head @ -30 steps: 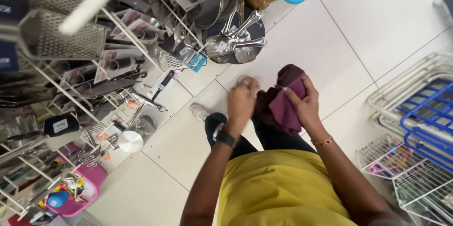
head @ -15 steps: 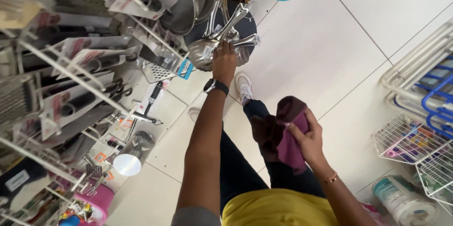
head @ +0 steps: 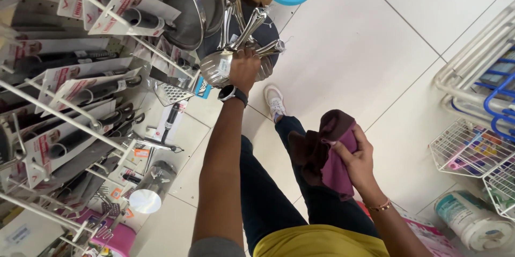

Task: Organizing and cleaning kitchen utensils on display hooks in a store.

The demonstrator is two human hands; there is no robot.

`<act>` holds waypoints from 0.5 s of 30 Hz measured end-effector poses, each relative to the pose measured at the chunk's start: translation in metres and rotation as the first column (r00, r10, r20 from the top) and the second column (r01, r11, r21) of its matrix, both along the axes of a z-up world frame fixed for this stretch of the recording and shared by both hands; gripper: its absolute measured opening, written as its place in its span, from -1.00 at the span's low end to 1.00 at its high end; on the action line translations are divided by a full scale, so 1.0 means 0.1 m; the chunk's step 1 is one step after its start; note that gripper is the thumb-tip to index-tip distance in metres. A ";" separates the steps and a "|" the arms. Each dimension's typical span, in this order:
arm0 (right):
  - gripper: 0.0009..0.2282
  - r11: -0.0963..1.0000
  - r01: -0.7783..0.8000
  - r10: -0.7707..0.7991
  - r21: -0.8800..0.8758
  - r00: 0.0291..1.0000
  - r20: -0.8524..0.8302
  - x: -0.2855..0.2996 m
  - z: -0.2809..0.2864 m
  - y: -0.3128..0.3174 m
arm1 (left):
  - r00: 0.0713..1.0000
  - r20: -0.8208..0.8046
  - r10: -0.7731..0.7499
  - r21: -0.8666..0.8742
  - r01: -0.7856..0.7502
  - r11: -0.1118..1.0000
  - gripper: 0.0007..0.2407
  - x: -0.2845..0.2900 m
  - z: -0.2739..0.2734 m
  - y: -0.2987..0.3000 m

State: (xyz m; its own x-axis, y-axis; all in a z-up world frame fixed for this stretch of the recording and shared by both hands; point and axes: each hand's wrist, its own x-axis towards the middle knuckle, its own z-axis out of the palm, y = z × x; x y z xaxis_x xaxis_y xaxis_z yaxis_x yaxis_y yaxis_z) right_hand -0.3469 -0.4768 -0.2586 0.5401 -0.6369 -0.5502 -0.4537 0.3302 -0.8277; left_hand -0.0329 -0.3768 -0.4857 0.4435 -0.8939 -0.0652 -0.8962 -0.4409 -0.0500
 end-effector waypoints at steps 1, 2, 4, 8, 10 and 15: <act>-0.60 1.000 -0.002 0.002 0.001 1.000 0.002 0.03 0.01 0.01 | 1.000 0.002 0.002 0.001 -0.002 1.000 -0.83 0.00 0.05 0.00; -0.59 1.000 -0.026 0.026 -0.004 0.999 0.025 0.05 0.03 0.03 | 1.000 0.012 -0.009 -0.033 0.009 0.999 -0.79 0.01 0.10 0.00; -0.59 0.998 -0.061 0.062 -0.013 0.997 0.055 0.12 0.07 0.04 | 1.000 0.029 -0.009 -0.069 0.011 0.998 -0.75 0.02 0.22 -0.01; -0.57 0.995 -0.085 0.085 0.043 0.996 -0.004 0.20 0.24 0.06 | 1.000 0.019 -0.016 -0.146 0.019 0.989 -0.76 -0.03 0.72 0.04; -0.57 0.995 -0.102 0.101 0.015 0.993 0.054 0.28 0.38 0.06 | 0.999 -0.042 -0.022 -0.180 0.015 0.984 -0.80 -0.11 1.17 0.11; -0.49 0.994 0.067 -0.094 0.086 0.926 0.364 0.59 0.71 0.02 | 0.701 -0.703 0.125 -0.155 -0.322 0.934 -0.89 -0.60 2.48 0.28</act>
State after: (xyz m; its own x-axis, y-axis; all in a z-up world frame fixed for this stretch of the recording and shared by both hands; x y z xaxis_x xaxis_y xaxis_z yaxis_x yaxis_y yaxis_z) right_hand -0.2878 -0.4750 -0.1876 0.6612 -0.6539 -0.3678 -0.0916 0.4163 -0.9046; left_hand -0.0930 -0.3488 -0.2374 0.5569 -0.8014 -0.2182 -0.5178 -0.5404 0.6632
